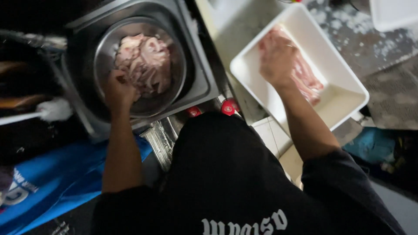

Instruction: Washing meat in a bowl, seasoning it, and then neatly arranging long slices of meat into a plastic tray.

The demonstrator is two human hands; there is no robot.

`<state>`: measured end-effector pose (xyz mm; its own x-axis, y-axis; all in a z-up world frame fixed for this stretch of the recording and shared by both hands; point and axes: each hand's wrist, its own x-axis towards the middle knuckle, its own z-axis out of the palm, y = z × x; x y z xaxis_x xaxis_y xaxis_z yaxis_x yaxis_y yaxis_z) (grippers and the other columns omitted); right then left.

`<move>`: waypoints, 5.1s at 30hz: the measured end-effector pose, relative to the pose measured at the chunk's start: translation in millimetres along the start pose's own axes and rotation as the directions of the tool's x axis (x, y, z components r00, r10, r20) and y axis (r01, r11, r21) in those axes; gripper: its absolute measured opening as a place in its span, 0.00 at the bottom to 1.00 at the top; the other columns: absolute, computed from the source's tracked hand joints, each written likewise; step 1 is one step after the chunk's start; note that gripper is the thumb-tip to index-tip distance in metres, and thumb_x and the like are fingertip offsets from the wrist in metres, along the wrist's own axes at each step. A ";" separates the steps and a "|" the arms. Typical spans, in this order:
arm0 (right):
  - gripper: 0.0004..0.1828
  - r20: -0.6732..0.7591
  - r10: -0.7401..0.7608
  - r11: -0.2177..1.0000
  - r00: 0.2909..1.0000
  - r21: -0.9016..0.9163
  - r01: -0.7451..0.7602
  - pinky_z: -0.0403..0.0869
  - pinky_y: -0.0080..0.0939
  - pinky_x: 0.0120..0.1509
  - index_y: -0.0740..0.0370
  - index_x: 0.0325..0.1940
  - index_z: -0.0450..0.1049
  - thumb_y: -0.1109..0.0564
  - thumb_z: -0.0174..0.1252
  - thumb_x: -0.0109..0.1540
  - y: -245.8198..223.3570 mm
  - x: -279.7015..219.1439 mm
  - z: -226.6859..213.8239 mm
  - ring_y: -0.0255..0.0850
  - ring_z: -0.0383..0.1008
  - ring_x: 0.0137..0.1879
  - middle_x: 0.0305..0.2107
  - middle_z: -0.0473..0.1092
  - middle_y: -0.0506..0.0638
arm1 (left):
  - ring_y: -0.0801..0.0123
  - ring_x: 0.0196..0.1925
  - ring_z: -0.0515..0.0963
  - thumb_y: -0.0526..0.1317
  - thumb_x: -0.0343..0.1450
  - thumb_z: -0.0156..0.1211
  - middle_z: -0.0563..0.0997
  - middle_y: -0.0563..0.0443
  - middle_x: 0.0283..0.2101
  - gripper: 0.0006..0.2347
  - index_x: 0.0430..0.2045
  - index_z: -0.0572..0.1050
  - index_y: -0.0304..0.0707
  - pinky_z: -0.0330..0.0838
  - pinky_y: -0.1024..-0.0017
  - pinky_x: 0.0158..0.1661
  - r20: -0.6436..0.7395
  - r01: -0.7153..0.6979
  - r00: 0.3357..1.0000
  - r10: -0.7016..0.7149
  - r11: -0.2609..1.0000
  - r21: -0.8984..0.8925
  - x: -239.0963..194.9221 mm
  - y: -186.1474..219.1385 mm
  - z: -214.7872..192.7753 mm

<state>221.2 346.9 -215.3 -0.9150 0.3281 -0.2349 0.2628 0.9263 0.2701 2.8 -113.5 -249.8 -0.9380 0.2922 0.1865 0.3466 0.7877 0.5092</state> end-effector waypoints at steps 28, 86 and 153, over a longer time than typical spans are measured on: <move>0.19 -0.261 0.159 0.229 0.952 0.948 0.222 0.74 0.50 0.54 0.61 0.55 0.77 0.66 0.52 0.61 -84.5 -80.8 -127.8 0.53 0.76 0.52 0.49 0.73 0.60 | 0.41 0.44 0.82 0.40 0.70 0.43 0.84 0.37 0.39 0.15 0.38 0.83 0.44 0.74 0.50 0.43 0.307 0.063 0.951 -0.038 0.995 -0.073 61.2 127.0 -86.6; 0.14 -0.085 0.822 0.307 0.562 0.899 -0.313 0.73 0.49 0.40 0.61 0.44 0.66 0.60 0.65 0.62 125.4 -185.6 34.1 0.50 0.77 0.41 0.38 0.74 0.55 | 0.40 0.37 0.83 0.49 0.67 0.78 0.78 0.42 0.43 0.22 0.46 0.72 0.44 0.74 0.47 0.33 0.209 -0.632 0.756 0.621 0.775 -0.013 57.2 392.6 155.2; 0.09 -0.568 -0.185 -0.226 0.802 0.819 0.528 0.72 0.36 0.51 0.57 0.42 0.70 0.61 0.66 0.66 -232.3 20.4 -194.6 0.37 0.70 0.43 0.36 0.70 0.46 | 0.43 0.44 0.81 0.42 0.69 0.63 0.85 0.42 0.41 0.11 0.44 0.78 0.42 0.71 0.56 0.42 0.454 -0.134 0.837 0.307 0.917 -0.375 42.0 109.0 -131.8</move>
<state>81.9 102.3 -101.2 -0.9563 -0.0135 0.2920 -0.2916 0.1161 -0.9495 0.9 -86.9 -75.7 -0.6774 0.7324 -0.0687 0.4427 0.4805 0.7571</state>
